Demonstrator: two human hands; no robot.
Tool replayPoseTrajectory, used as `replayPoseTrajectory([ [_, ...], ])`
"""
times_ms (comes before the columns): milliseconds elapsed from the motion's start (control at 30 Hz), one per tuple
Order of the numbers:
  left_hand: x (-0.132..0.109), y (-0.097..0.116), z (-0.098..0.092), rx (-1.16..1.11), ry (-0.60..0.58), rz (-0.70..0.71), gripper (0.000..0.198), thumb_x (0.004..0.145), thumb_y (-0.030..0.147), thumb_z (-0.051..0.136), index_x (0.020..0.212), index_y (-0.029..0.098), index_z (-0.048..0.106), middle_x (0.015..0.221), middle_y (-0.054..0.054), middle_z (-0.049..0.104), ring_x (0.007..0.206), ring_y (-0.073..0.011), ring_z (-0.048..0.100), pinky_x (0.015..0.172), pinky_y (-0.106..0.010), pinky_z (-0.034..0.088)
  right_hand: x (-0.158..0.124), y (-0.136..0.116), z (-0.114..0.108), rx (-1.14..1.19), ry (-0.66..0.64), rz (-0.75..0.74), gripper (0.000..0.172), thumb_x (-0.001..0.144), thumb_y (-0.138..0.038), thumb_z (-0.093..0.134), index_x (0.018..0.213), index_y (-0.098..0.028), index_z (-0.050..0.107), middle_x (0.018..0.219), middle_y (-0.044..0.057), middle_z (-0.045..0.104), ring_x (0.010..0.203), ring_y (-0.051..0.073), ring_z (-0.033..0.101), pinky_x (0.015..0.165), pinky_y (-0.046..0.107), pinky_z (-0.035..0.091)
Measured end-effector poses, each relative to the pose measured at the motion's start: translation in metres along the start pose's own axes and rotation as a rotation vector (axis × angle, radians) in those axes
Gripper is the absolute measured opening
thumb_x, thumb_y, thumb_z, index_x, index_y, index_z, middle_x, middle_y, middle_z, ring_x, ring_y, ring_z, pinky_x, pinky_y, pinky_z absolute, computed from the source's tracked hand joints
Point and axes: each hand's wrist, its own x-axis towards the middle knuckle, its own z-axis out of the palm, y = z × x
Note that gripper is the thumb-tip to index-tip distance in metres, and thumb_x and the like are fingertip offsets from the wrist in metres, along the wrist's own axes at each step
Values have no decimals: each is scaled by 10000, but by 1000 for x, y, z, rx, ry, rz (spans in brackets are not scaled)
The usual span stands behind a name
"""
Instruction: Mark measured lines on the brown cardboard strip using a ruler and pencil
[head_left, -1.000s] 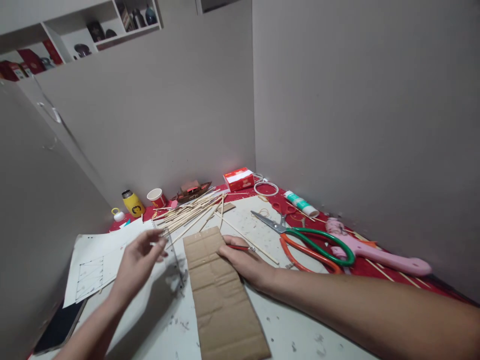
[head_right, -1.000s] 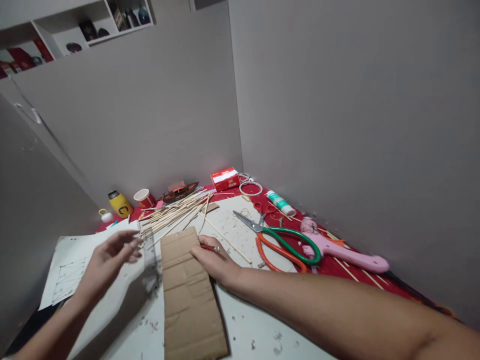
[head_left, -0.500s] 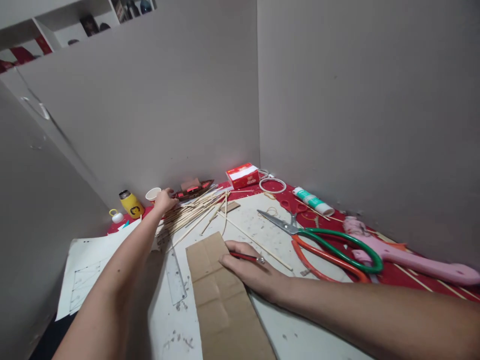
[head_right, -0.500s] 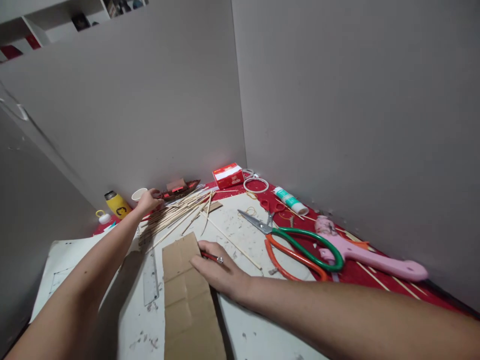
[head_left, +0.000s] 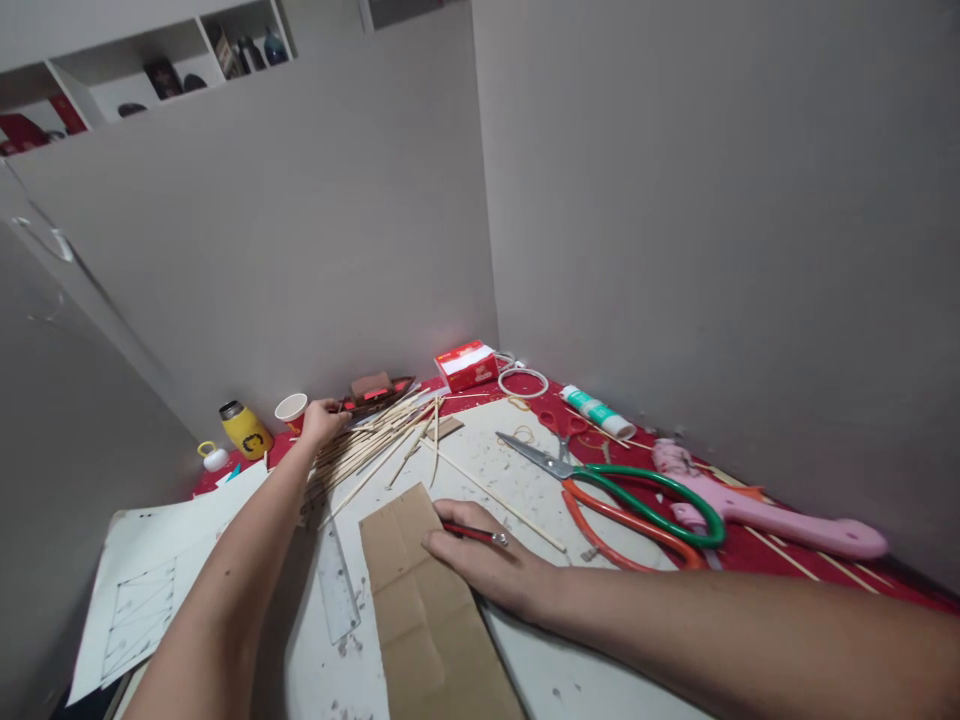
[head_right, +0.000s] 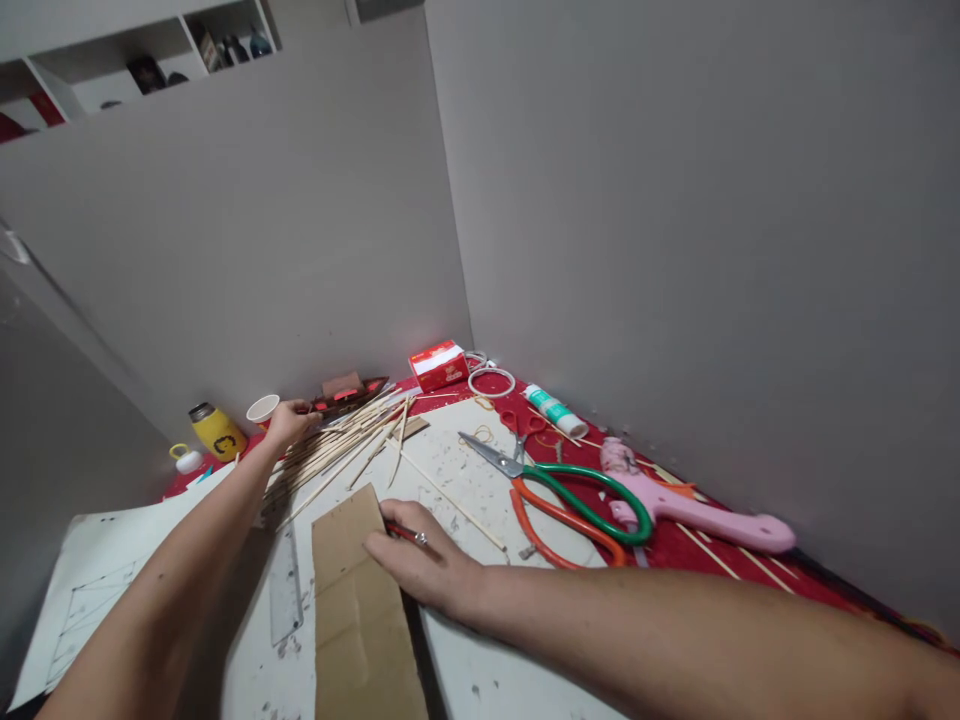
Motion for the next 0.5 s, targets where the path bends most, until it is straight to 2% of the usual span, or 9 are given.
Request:
replayPoseTrajectory([
  [133, -15, 7, -17, -10, 144, 111, 373, 944, 361, 634, 1260, 166, 598, 1275, -97, 613, 1068, -255, 640, 877, -450, 563, 1, 0, 0, -17, 29, -7, 327, 695, -305, 577, 938, -158, 738, 864, 34, 744, 917, 265, 667, 754, 327, 493],
  [267, -36, 26, -41, -61, 359, 264, 346, 954, 352, 624, 1247, 169, 598, 1245, -100, 624, 1042, -233, 647, 871, -444, 565, 3, 2, 1, -3, 8, 3, 356, 690, -311, 549, 948, -155, 739, 833, 26, 741, 851, 243, 681, 725, 315, 496],
  [333, -51, 44, -51, -115, 450, 367, 275, 934, 336, 651, 1135, 150, 639, 1182, -88, 646, 974, -208, 661, 829, -407, 578, 4, 3, 3, -6, -1, 5, 349, 688, -309, 540, 928, -157, 742, 807, 20, 739, 811, 229, 685, 712, 308, 498],
  [400, -72, 69, -59, -179, 535, 478, 190, 864, 346, 703, 894, 159, 688, 1182, -82, 634, 902, -178, 680, 820, -336, 588, 6, 4, 4, -21, -2, 2, 328, 691, -307, 537, 898, -164, 747, 789, 15, 735, 786, 217, 688, 707, 303, 505],
  [500, -113, 111, -63, -252, 600, 636, 181, 815, 353, 734, 882, 187, 713, 1189, -61, 639, 952, -192, 684, 826, -319, 588, 10, 8, 3, -82, 24, -13, 276, 727, -309, 560, 872, -177, 754, 784, 18, 734, 798, 219, 694, 716, 306, 521],
])
